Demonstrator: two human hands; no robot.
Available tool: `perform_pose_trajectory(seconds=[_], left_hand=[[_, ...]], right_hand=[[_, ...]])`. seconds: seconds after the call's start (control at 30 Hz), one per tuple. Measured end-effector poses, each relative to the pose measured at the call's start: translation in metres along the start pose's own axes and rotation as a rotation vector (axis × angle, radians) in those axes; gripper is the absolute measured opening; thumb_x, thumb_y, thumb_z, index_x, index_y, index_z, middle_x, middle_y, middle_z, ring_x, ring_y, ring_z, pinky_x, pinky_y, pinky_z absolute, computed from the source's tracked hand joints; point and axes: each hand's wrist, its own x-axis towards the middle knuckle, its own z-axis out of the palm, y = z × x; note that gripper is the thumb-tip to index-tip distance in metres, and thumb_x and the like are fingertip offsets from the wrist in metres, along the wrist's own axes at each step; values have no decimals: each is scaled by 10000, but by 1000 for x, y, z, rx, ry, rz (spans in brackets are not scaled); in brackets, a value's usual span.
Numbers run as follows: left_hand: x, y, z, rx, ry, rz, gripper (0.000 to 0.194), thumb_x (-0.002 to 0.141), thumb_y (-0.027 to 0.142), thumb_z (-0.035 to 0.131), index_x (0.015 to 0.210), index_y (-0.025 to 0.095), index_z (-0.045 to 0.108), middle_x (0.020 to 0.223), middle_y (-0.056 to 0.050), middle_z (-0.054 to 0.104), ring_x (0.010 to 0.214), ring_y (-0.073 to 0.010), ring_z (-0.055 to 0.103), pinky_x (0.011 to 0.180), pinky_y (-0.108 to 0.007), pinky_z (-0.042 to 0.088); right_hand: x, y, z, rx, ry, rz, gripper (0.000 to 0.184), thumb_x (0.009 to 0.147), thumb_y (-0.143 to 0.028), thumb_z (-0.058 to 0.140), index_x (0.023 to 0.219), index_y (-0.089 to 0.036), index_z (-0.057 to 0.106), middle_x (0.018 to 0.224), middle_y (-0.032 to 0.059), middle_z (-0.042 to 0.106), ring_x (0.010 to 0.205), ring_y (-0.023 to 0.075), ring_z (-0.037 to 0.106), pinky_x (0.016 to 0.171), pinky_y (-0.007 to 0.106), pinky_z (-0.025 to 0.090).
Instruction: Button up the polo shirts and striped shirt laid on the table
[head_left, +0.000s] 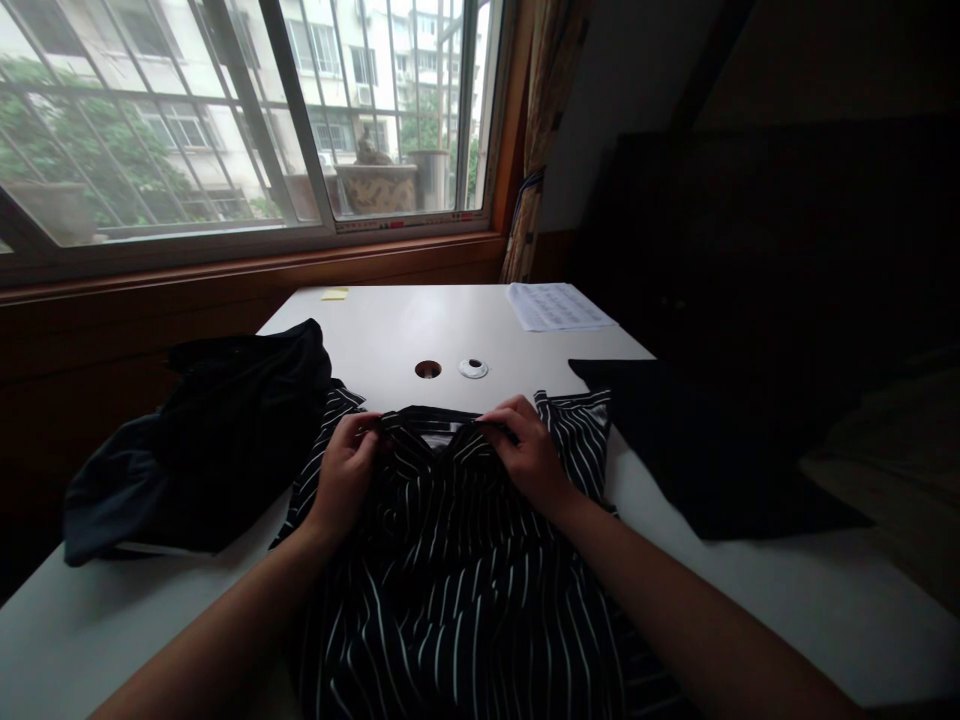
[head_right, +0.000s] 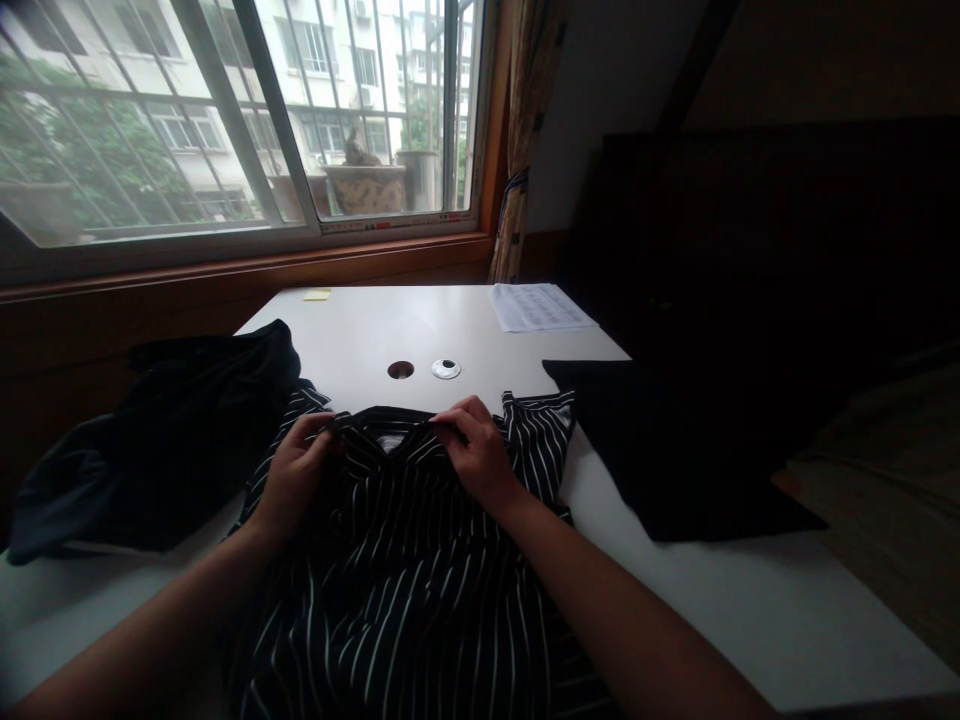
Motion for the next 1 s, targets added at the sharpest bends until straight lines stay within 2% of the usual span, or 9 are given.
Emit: perform_pose_trajectory(seconds=[0.2,0.33,0.4,0.47,0.53,0.6,0.67,0.77,1.0], left_hand=[[6,-3,-1,-254,119,-90,316,832,361,680,1084,177,625,933,-34,673,791,-143,650,709,-237,525],[8,-5,-1,-249,92,-15,338,838,326,664,1136,185,587,1016,-54,659,918,-180,657,813,-302,537],[3,1,-2,-110,50,97,327,849,297,647,1153,195,580,1051,-63,634,932,-192,645,818,-326,533],[-4,9,-2,88,-34,257,211,870,262,614,1071,199,624,1039,-57,602,912,-187,618,798,-316,519],[-12,18,0,250,-179,409,120,898,233,570,972,197,657,985,-46,580,871,-178,591,768,-298,499],[-19,23,4,344,-340,470,134,925,222,540,981,202,659,939,-38,577,840,-173,579,747,-293,485],[-24,21,11,405,-447,471,163,936,241,557,1074,213,639,946,-37,585,848,-176,582,760,-301,486],[-26,10,20,506,-538,457,239,916,309,627,1143,235,617,995,-43,594,911,-199,586,808,-328,492],[-20,-4,21,377,-432,301,315,869,285,680,1140,230,531,996,-33,647,891,-191,630,811,-320,514]], right_hand=[[2,0,-3,-41,102,21,73,888,-185,645,922,-245,669,898,17,562,866,187,571,803,354,475],[2,4,-4,-56,146,44,38,893,-197,629,901,-232,640,895,18,558,866,188,565,809,358,466],[2,6,-4,-67,144,50,35,895,-197,618,900,-229,629,893,18,560,867,189,564,805,358,463],[2,7,-3,-80,130,50,33,899,-200,607,905,-229,622,892,18,566,866,191,568,801,360,461],[2,6,-3,-88,105,39,33,907,-205,597,907,-231,618,881,15,578,856,189,575,794,361,463],[2,4,-3,-82,68,17,41,915,-205,593,920,-236,620,875,11,591,853,186,584,792,360,470],[1,1,-2,-61,28,-13,61,917,-198,599,945,-243,630,883,9,599,864,182,591,799,356,479],[-2,-2,-1,-24,-4,-56,92,907,-189,626,969,-252,649,895,9,601,876,176,596,802,348,495],[-6,-8,-1,17,-6,-107,89,906,-218,644,977,-270,655,894,8,611,864,176,607,788,352,511]])
